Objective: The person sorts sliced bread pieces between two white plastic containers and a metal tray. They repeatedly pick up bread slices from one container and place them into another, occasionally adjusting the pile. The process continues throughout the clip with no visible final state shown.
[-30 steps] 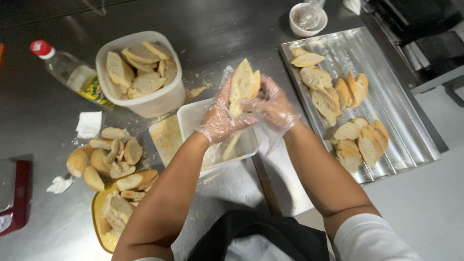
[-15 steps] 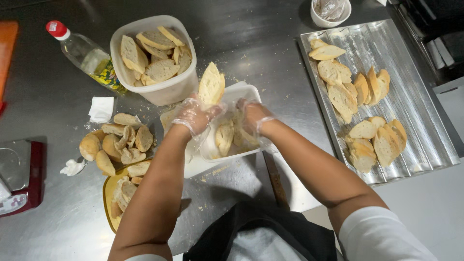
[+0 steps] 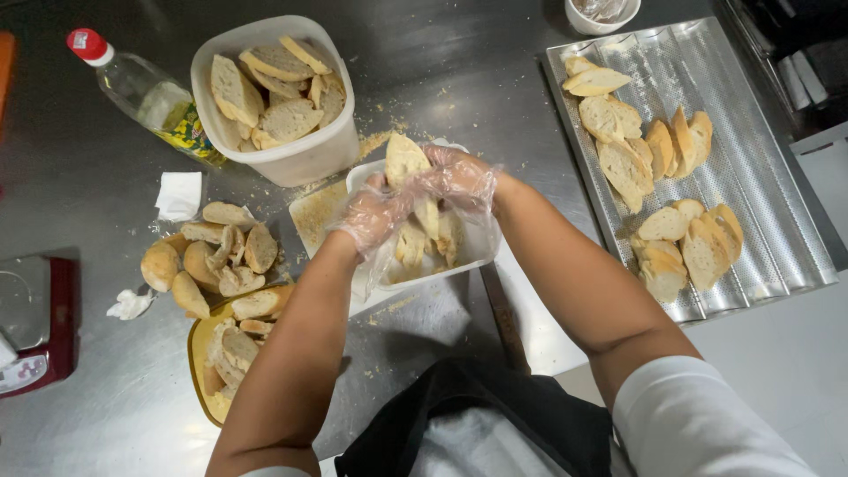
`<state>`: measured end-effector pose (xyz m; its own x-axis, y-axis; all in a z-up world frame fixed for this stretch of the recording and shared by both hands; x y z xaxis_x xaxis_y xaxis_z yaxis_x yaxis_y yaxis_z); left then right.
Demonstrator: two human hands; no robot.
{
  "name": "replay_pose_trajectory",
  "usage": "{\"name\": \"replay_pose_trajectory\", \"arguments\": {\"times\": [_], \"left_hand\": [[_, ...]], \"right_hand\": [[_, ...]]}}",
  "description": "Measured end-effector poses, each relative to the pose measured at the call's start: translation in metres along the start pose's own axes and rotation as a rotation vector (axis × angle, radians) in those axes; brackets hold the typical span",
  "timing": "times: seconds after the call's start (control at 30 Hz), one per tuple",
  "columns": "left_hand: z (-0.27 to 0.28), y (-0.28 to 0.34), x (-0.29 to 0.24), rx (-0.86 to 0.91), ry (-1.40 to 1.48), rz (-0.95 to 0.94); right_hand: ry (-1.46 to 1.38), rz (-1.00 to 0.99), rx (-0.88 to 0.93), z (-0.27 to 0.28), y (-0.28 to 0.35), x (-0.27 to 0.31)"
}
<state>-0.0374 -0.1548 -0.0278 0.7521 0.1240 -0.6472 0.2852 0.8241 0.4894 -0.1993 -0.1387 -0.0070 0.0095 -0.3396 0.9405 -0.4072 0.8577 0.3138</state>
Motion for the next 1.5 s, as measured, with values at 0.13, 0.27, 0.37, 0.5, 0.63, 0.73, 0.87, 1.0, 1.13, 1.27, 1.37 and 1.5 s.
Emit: {"name": "replay_pose_trajectory", "arguments": {"times": [0.13, 0.27, 0.37, 0.5, 0.63, 0.73, 0.87, 1.0, 1.13, 1.27, 1.37, 1.5], "left_hand": [[0.009, -0.004, -0.007, -0.182, -0.001, -0.103], [-0.011, -0.010, -0.011, 0.140, 0.233, -0.175], [-0.017, -0.024, -0.012, 0.112, -0.109, -0.113], [-0.025, -0.038, -0.013, 0.048, -0.455, 0.061], [-0.019, -0.033, -0.020, -0.031, -0.486, 0.199], [-0.013, -0.023, -0.030, -0.086, -0.574, 0.184], [-0.013, -0.023, -0.039, -0.120, -0.740, 0.105], [-0.045, -0.043, -0.028, -0.058, -0.934, -0.070], [-0.085, -0.075, 0.013, 0.053, -1.023, -0.194], [-0.105, -0.094, 0.037, 0.111, -1.072, -0.254], [-0.088, -0.082, 0.024, 0.111, -1.038, -0.174], [-0.040, -0.026, -0.014, 0.094, -0.778, -0.004]], "right_hand": [[0.092, -0.190, -0.103, -0.002, 0.008, -0.005], [-0.142, -0.284, -0.138, -0.014, 0.013, -0.011], [-0.138, -0.269, -0.120, -0.014, -0.001, -0.028], [0.538, -0.346, 0.003, 0.008, -0.030, -0.073], [1.503, -0.190, 0.128, 0.018, -0.055, -0.101], [1.350, -0.265, -0.002, 0.018, -0.051, -0.119], [1.279, -0.286, -0.060, 0.000, -0.035, -0.104], [1.231, -0.255, -0.125, -0.017, -0.009, -0.061], [1.070, -0.156, -0.291, -0.013, 0.020, -0.023], [0.819, 0.052, -0.648, 0.049, 0.077, 0.012], [1.055, 0.032, -0.817, 0.109, 0.147, 0.034], [1.039, -0.933, -0.486, 0.147, 0.241, -0.019]]}}
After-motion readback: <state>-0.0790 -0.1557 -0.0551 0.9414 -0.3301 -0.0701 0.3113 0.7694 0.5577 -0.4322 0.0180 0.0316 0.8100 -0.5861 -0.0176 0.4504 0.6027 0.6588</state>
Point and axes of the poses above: each hand's wrist, its own y-axis away from the middle knuckle, its own z-axis out of the back of the hand, x = y × z, the point moved 6 cm from there along -y, towards the middle knuckle, and after that the axes turned 6 degrees about z, right-handed, at the moved point
